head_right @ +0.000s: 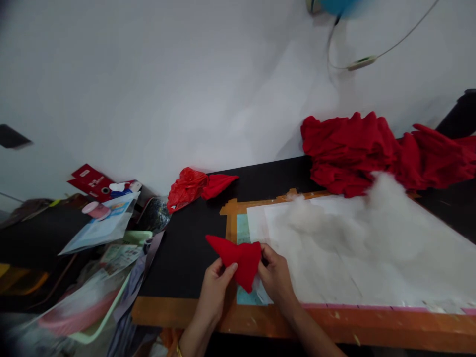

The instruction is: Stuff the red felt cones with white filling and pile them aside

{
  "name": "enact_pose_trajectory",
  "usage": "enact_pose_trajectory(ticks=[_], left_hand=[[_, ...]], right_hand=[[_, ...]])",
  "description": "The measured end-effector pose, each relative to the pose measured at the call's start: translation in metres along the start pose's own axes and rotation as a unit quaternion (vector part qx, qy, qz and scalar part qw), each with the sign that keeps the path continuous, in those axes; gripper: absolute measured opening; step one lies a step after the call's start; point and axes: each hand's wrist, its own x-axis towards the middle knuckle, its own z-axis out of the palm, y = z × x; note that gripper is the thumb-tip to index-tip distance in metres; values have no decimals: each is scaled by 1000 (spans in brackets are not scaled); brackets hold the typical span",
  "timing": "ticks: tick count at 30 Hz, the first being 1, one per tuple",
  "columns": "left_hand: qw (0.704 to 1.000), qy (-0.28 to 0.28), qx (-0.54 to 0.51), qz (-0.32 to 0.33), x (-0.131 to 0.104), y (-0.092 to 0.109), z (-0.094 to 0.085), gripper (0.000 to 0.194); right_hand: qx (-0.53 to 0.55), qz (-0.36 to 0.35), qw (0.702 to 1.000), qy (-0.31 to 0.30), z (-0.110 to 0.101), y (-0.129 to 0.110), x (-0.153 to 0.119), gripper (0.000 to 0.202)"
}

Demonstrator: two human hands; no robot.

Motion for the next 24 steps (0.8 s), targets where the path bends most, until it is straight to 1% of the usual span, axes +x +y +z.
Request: enact_pose_trajectory(ticks=[3,5,7,9,10,12,14,15,17,21,24], left_hand=[[997,16,-74,-6,4,0,1,33],[991,28,-129,-8,8,2,2,33],[986,32,-165,-12,12,3,4,35],[984,30,-177,-17,13,4,8,37],[983,27,-179,-20,13,4,10,38],[983,23,-179,-22,12,2,16,40],[983,25,-183,-20,11,1,20,42],[982,31,-185,-20,10,0,22,43],[980,51,-193,-22,11,0,23,43],[972,90,-215,-32,13,1,22,39],[961,91,-256,-50,12,2,20,30]], right_hand=[[-17,-11,999,-28,-2,-4,-2,26],[-68,-35,997,-2,-7,-7,-6,33],[-135,-79,987,33,-12,-9,-10,25],[-195,-144,970,28,-14,-9,-13,14],[-222,-180,958,16,-13,-9,-13,13],[-270,-241,932,-6,-10,-7,-13,18],[-307,-273,912,-8,-5,-3,-13,23],[-312,-280,908,-10,-3,-2,-14,26],[-299,-275,913,-31,1,1,-18,31],[-239,-204,946,-85,2,3,-27,46],[-237,-180,949,-99,-2,3,-28,48]])
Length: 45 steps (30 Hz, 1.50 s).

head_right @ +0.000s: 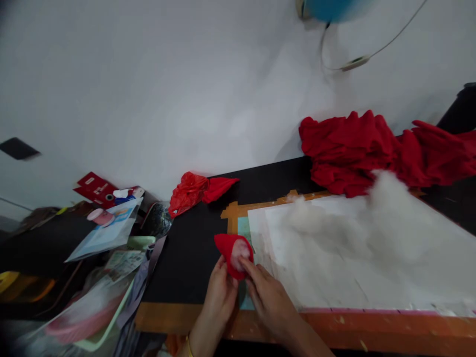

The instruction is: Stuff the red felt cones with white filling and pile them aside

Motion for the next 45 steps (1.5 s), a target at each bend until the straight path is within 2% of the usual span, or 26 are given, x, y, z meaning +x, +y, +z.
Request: enact_pose_trajectory(ticks=[3,7,10,13,16,19,23,26,28,30,33,38,41,45], left_hand=[[999,-2,-46,-27,-2,1,1,24],[999,-45,-6,-27,-8,-3,4,39],[998,-50,35,-23,-11,-9,3,55],[997,-41,63,-11,-13,-13,-3,61],[991,-73,110,25,-16,-12,-7,55],[977,-103,179,51,-20,-10,-6,45],[962,-99,241,85,-25,-11,-4,47],[954,-121,263,79,-29,-10,-8,47],[953,-166,245,65,-30,-7,-11,50],[959,-195,195,71,-27,0,-12,53],[977,-162,105,88,-19,9,-6,53],[998,-48,-30,13,-6,12,13,53],[997,-35,-67,-1,-6,5,17,46],[999,-29,-35,26,-9,-6,12,37]], right_hand=[[-66,-10,998,-20,1,3,1,50],[-130,-53,990,-31,11,4,0,53],[-90,-62,994,-20,12,1,-2,49],[-33,-50,997,43,0,-4,-3,40],[18,1,994,110,-10,-7,-2,32],[119,91,982,116,-6,-8,3,32],[292,188,922,172,3,-10,11,33],[349,229,892,175,2,-15,14,30],[349,235,891,170,-1,-17,14,30],[327,222,903,166,-2,-16,11,29],[280,193,927,157,3,-13,6,25],[241,172,947,129,17,-12,2,30],[271,183,939,105,17,-16,3,42],[324,238,914,58,10,-18,6,49]])
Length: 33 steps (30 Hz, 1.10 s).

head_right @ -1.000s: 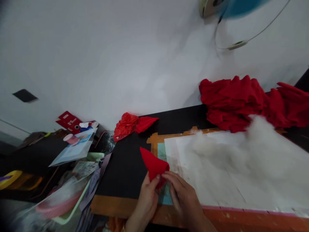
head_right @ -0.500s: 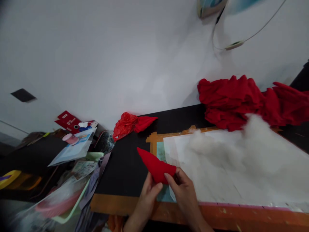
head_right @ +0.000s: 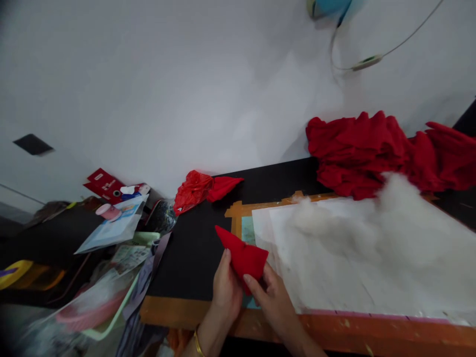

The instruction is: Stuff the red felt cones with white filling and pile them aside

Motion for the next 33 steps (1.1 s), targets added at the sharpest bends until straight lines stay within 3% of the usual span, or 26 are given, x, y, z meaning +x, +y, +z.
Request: enact_pose_trajectory(ticks=[5,9,12,16,24,27,30,33], left_hand=[[998,-45,30,17,-2,-6,-5,34],[1000,-17,21,0,1,-7,-6,40],[1000,18,17,3,3,-7,-7,41],[999,14,30,4,2,-9,-7,36],[999,-11,41,10,0,-12,-6,30],[999,-27,40,13,-1,-5,-6,38],[998,-51,40,7,0,7,-7,33],[999,-29,39,-9,3,17,-8,35]], right_hand=[[66,71,995,9,2,-2,6,50],[76,112,990,29,10,3,8,52],[60,78,995,25,12,5,7,53],[27,29,999,22,9,2,8,52],[48,52,997,22,3,8,10,52],[22,40,999,4,1,6,9,46],[-24,27,999,-27,-2,1,7,29],[-48,30,996,-68,-5,-4,6,19]])
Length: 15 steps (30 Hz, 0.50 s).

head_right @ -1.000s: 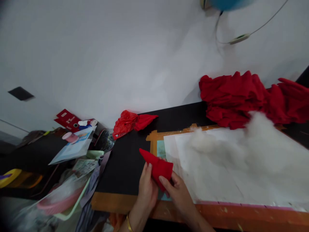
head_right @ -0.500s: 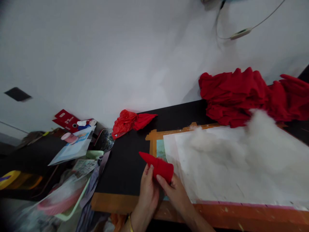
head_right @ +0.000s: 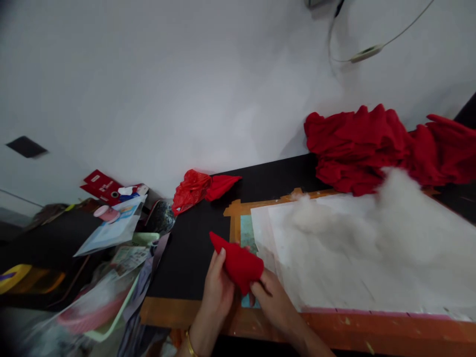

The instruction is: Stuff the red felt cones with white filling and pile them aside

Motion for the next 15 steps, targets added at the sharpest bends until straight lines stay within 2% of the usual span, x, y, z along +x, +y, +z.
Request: enact_pose_trajectory(ticks=[3,5,7,11,13,15], left_hand=[[998,49,-27,-30,3,1,-1,44],[996,63,-49,-47,3,-2,-1,46],[996,60,-58,-44,1,-8,0,44],[998,47,-40,-21,-8,-21,4,39],[998,51,-31,-23,-11,-26,5,40],[998,55,-24,-24,-14,-29,6,38]], right_hand=[[-4,-16,1000,-17,-2,-2,2,26],[3,-37,999,-25,-1,0,6,28],[20,-47,999,6,0,4,9,25],[49,-27,991,123,6,14,13,16],[52,-3,989,137,8,16,12,17],[55,15,991,125,9,15,11,20]])
